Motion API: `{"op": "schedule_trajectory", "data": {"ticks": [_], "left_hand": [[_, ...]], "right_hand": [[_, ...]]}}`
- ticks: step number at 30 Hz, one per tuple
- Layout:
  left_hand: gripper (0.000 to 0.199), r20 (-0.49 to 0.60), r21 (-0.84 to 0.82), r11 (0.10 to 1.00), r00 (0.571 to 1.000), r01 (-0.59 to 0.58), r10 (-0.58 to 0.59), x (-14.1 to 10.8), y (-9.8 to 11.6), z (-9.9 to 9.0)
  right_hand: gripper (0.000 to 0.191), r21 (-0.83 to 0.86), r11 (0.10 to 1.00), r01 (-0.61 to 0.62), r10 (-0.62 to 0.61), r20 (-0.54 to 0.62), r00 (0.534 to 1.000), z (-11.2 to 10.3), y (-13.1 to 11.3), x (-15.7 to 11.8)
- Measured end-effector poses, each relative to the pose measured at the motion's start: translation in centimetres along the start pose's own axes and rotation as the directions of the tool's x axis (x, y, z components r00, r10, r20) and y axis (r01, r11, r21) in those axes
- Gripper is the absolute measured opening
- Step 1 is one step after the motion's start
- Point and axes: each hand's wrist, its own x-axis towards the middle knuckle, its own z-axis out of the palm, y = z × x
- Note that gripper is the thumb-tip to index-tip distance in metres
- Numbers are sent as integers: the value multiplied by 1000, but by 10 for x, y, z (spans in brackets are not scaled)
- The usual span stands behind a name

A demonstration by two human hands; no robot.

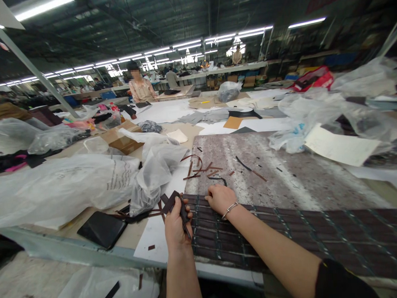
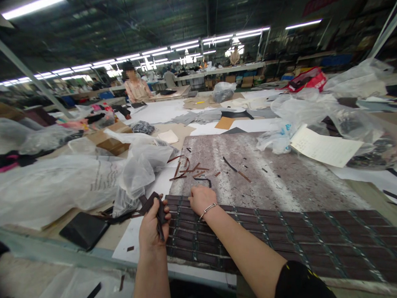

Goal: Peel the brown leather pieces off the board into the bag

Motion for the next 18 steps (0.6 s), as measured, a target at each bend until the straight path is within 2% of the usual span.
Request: {"op": "schedule_trajectory", "data": {"ticks": [3, 6, 9, 13, 18], "left_hand": [[30, 14, 5, 1000, 1000, 6, -6, 0, 0, 0], [30, 22, 4, 1000, 1000, 5, -5, -1, 0, 1], [32, 18, 20, 1000, 1000, -9, 8, -3, -1, 2], [34, -3, 53, 999, 1000, 1, -1, -3, -3, 3], [33, -24, 81, 997, 1000, 1, 1, -3, -7, 4]], "right_hand": [[22, -42, 993, 108, -110, -42, 993, 0, 1, -2], [23, -68, 965, 254, -255, -3, 967, 0, 1, -8], [24, -110, 931, 348, -349, 3, 937, -1, -3, -16], [25, -109, 907, 408, -410, 4, 912, -3, -8, -21], [21, -143, 910, 389, -390, 23, 921, -1, -18, -17]]}}
